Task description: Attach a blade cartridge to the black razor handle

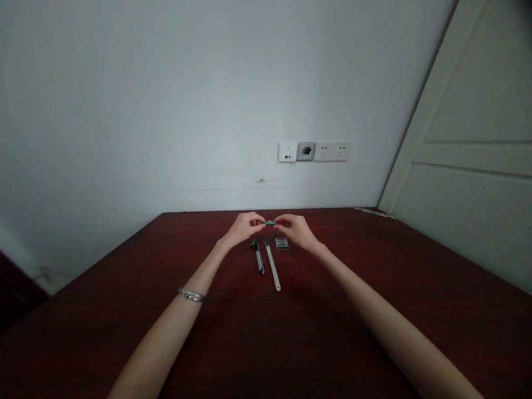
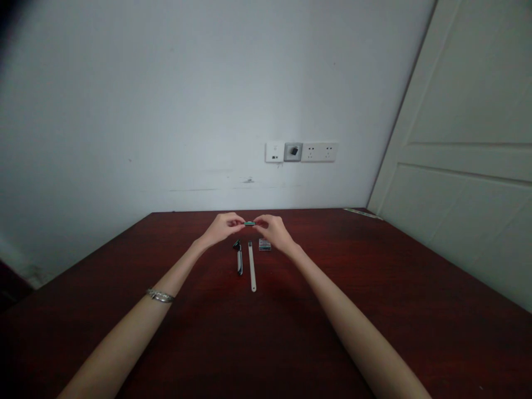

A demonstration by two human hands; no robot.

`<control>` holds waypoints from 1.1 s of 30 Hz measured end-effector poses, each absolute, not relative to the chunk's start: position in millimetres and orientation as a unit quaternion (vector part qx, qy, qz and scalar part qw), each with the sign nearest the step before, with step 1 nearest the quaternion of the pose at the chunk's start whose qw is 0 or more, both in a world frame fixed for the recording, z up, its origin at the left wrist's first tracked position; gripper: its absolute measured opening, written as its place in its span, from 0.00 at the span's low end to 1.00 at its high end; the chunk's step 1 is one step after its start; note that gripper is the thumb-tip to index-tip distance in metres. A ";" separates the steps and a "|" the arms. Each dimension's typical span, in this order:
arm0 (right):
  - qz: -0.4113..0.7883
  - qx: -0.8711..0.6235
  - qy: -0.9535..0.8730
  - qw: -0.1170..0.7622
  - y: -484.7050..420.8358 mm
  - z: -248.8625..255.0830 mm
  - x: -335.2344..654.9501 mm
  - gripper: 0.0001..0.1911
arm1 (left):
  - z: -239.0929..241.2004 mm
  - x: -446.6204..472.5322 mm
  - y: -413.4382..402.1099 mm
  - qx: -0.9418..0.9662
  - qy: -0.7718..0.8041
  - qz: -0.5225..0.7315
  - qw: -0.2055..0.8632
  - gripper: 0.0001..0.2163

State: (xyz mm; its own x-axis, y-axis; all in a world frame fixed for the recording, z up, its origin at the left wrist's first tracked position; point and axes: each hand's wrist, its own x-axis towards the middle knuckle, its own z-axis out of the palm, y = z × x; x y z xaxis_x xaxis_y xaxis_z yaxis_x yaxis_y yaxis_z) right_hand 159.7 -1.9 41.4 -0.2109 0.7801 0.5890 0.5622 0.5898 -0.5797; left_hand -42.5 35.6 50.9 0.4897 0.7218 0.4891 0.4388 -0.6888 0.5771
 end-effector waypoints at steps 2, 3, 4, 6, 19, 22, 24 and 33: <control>0.083 -0.432 -0.787 0.432 -2.7 43.6 161.2 0.10 | 49.9 -41.4 36.0 0.842 0.344 0.366 0.195 0.08; 0.073 -0.430 -0.794 0.424 -2.5 44.3 162.0 0.10 | 49.2 -41.3 36.6 0.843 0.343 0.364 0.197 0.08; 0.068 -0.428 -0.800 0.416 -1.7 44.5 163.3 0.10 | 48.3 -41.6 37.5 0.843 0.343 0.363 0.199 0.08; 0.065 -0.428 -0.804 0.407 1.6 42.9 167.5 0.10 | 45.5 -44.1 40.5 0.841 0.345 0.365 0.201 0.10; 0.183 -0.513 -0.795 0.269 30.2 -3.2 215.3 0.10 | 10.5 -81.1 68.5 0.779 0.443 0.373 0.242 0.15; 0.184 -0.515 -0.794 0.265 31.3 -8.6 217.3 0.11 | 7.2 -83.0 71.5 0.779 0.446 0.364 0.248 0.16; 0.185 -0.514 -0.794 0.267 32.5 -11.7 217.7 0.11 | 6.1 -83.9 72.9 0.780 0.448 0.360 0.249 0.16; 0.139 -0.509 -0.806 0.270 44.5 -26.6 216.6 0.08 | 2.7 -87.8 75.6 0.776 0.449 0.360 0.257 0.16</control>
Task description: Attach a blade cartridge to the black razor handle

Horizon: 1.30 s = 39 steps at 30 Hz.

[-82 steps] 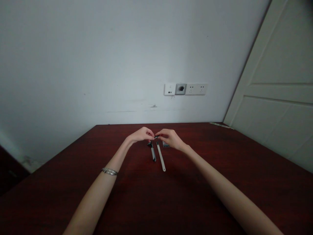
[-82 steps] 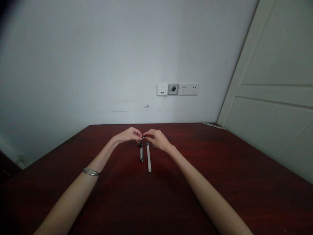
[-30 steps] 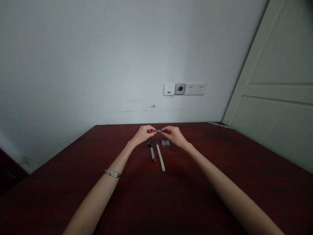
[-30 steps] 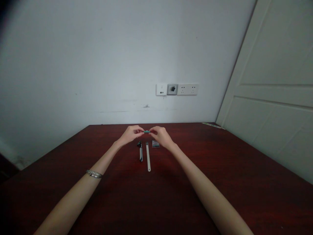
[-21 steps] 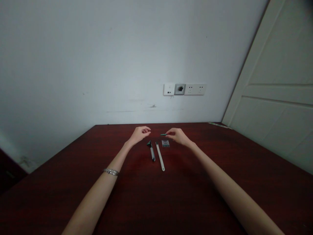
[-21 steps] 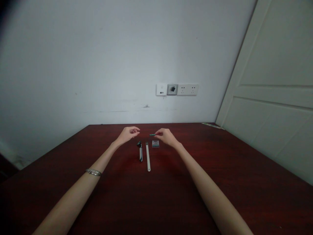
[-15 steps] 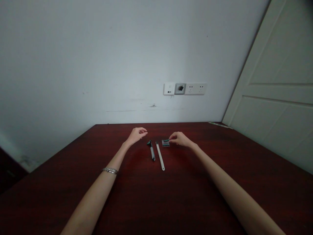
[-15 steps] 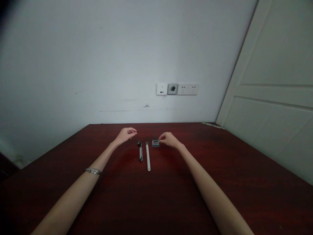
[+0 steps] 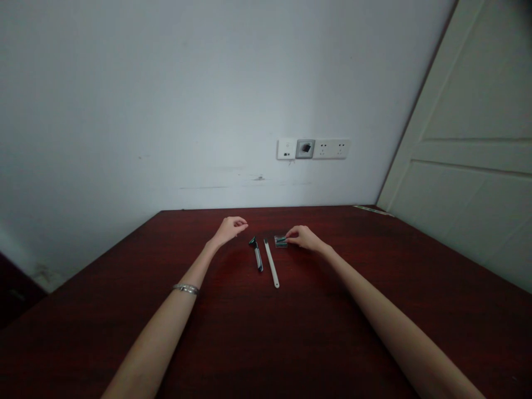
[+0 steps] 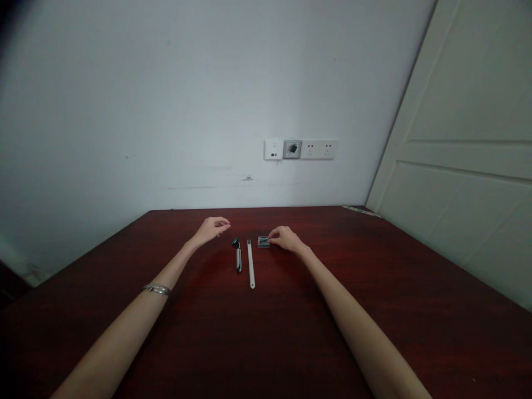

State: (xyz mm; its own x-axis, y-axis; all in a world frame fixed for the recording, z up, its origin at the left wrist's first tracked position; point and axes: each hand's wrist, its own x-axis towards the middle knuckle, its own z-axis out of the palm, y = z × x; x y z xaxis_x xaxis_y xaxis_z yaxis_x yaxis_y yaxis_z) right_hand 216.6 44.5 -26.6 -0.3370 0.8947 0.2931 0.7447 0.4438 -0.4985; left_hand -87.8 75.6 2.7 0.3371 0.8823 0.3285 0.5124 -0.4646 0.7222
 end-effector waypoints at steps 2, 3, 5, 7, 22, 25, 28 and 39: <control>0.134 -0.511 -0.807 0.264 45.8 -28.3 216.2 0.08 | 2.4 -88.0 75.0 0.774 0.454 0.358 0.257 0.17; 0.134 -0.514 -0.806 0.261 45.9 -28.7 215.9 0.08 | 2.4 -88.0 74.6 0.774 0.457 0.357 0.255 0.17; 0.131 -0.524 -0.802 0.255 45.4 -28.9 215.2 0.08 | 2.3 -88.3 73.9 0.775 0.459 0.353 0.253 0.17; 0.129 -0.535 -0.797 0.249 44.3 -28.5 214.6 0.09 | 2.1 -88.8 73.5 0.778 0.457 0.350 0.252 0.16; 0.128 -0.541 -0.795 0.243 44.4 -31.3 211.3 0.10 | 2.9 -89.1 71.6 0.779 0.463 0.337 0.254 0.15; 0.136 -0.543 -0.791 0.246 45.6 -32.7 211.6 0.10 | 2.7 -89.6 71.9 0.779 0.464 0.338 0.251 0.14; 0.144 -0.541 -0.788 0.257 46.2 -34.0 212.8 0.10 | 1.9 -90.3 72.1 0.779 0.462 0.338 0.256 0.14; 0.152 -0.514 -0.792 0.293 48.3 -37.2 212.4 0.08 | 1.3 -90.1 71.2 0.781 0.469 0.329 0.249 0.15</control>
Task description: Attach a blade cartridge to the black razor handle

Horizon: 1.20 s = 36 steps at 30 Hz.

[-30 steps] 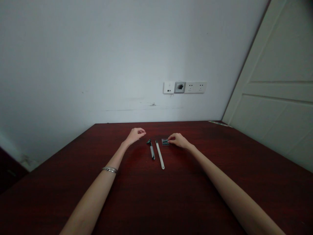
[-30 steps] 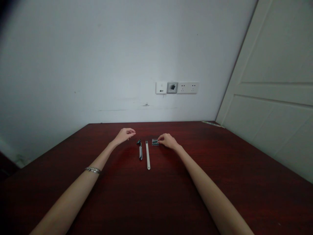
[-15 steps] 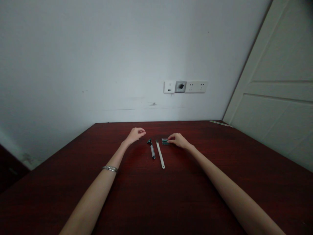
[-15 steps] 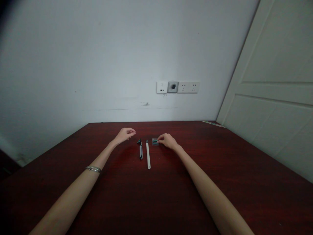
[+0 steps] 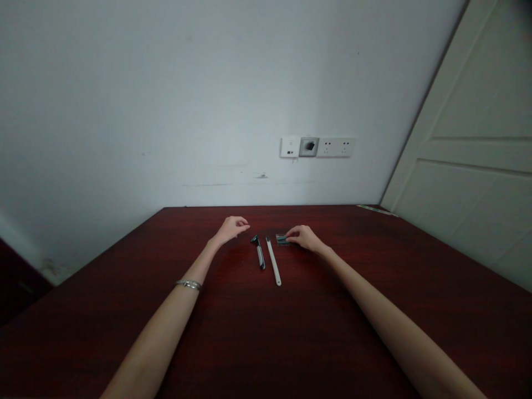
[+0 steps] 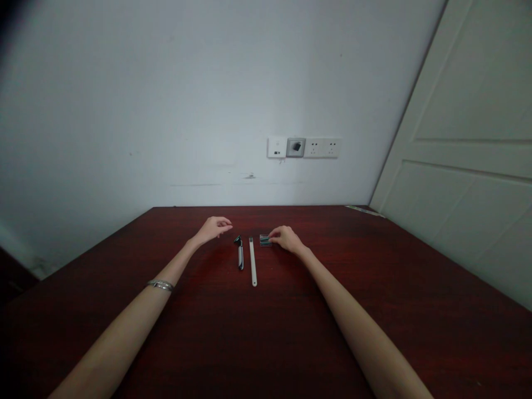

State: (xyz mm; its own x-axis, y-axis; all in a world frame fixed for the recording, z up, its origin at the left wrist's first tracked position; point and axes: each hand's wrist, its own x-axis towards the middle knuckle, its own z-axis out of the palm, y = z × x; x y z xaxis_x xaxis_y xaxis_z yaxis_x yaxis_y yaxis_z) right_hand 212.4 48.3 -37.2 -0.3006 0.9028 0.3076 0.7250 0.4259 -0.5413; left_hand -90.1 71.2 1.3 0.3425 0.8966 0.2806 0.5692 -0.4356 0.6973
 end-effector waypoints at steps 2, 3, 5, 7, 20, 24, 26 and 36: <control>0.150 -0.508 -0.796 0.291 47.0 -36.5 211.9 0.08 | 0.7 -90.0 71.6 0.779 0.473 0.327 0.249 0.15; 0.149 -0.504 -0.799 0.292 46.2 -36.0 211.8 0.08 | 0.4 -89.9 71.7 0.779 0.474 0.326 0.250 0.15; 0.148 -0.497 -0.802 0.296 44.4 -34.8 211.7 0.09 | 0.1 -89.7 71.6 0.780 0.471 0.326 0.251 0.15; 0.150 -0.498 -0.798 0.303 42.6 -32.9 211.7 0.10 | 0.4 -89.4 71.1 0.781 0.469 0.327 0.252 0.16; 0.142 -0.534 -0.760 0.341 30.9 -1.5 193.7 0.14 | 27.8 -85.3 64.0 0.785 0.483 0.279 0.269 0.10; 0.158 -0.521 -0.774 0.323 22.0 9.6 180.6 0.15 | 44.7 -72.1 45.4 0.806 0.471 0.163 0.320 0.09; 0.160 -0.511 -0.782 0.319 17.2 16.0 175.2 0.15 | 46.8 -63.4 35.5 0.810 0.472 0.123 0.326 0.07; 0.079 -0.534 -0.805 0.246 -10.5 44.9 152.2 0.12 | 12.9 -34.7 17.0 0.746 0.612 0.158 0.210 0.10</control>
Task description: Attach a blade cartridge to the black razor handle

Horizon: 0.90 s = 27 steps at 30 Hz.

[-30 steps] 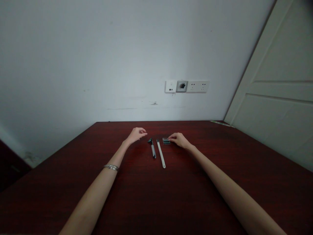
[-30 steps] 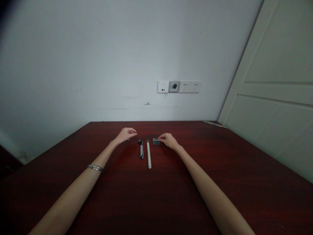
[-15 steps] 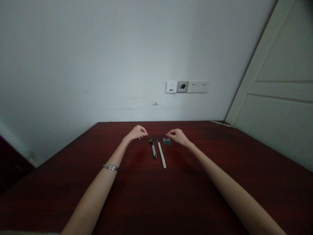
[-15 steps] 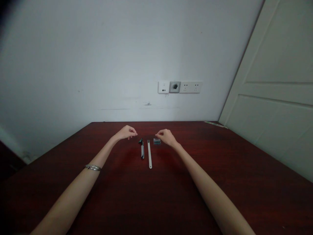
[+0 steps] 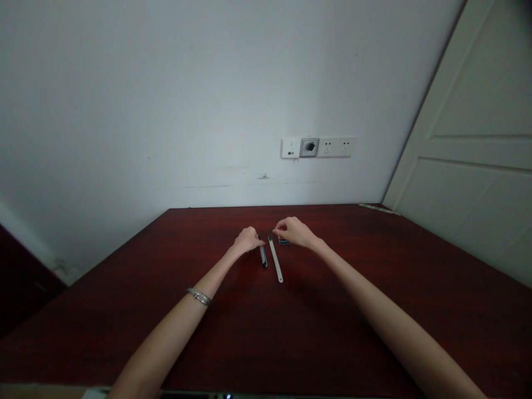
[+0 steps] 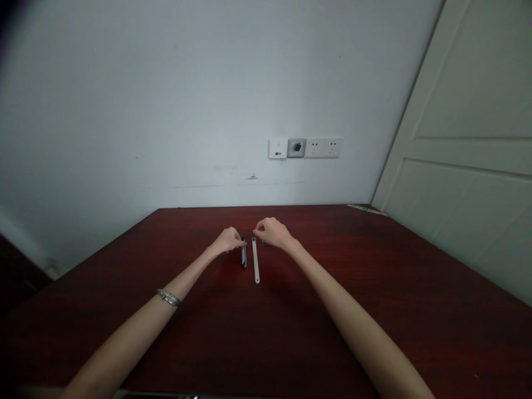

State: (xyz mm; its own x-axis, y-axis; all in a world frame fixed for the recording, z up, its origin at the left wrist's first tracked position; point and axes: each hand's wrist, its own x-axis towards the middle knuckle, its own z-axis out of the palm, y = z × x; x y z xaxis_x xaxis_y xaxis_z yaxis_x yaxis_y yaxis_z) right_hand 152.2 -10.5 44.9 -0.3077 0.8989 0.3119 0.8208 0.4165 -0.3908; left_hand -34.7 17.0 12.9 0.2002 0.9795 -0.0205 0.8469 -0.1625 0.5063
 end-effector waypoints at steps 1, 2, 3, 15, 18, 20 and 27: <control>0.077 -0.533 -0.807 0.242 -12.6 47.1 150.0 0.12 | 10.6 -33.8 17.5 0.741 0.622 0.158 0.200 0.10; 0.077 -0.531 -0.809 0.239 -14.2 49.2 147.9 0.12 | 8.8 -33.1 18.3 0.736 0.630 0.153 0.194 0.10; 0.077 -0.529 -0.811 0.237 -15.4 51.2 146.2 0.12 | 7.4 -32.2 19.5 0.733 0.637 0.146 0.190 0.11; 0.077 -0.534 -0.817 0.202 -21.0 71.7 144.2 0.11 | 4.4 -21.9 19.8 0.745 0.629 0.081 0.208 0.10; 0.074 -0.535 -0.819 0.195 -24.4 75.5 146.2 0.11 | 0.0 -22.1 21.3 0.740 0.634 0.102 0.200 0.10; 0.067 -0.543 -0.815 0.190 -27.2 76.7 147.6 0.12 | -0.9 -22.6 23.4 0.729 0.647 0.125 0.184 0.12; 0.013 -0.578 -0.800 0.161 -41.2 67.0 147.0 0.21 | 28.1 -13.9 28.4 0.738 0.630 0.200 0.137 0.13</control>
State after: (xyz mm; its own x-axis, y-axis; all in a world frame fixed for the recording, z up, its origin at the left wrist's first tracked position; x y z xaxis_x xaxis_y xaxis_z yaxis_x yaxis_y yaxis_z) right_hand 147.0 -41.2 67.0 -0.2801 0.9286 0.2435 0.9203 0.3318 -0.2070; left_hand -13.9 28.4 28.1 0.1268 0.9843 0.1230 0.8751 -0.1694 0.4532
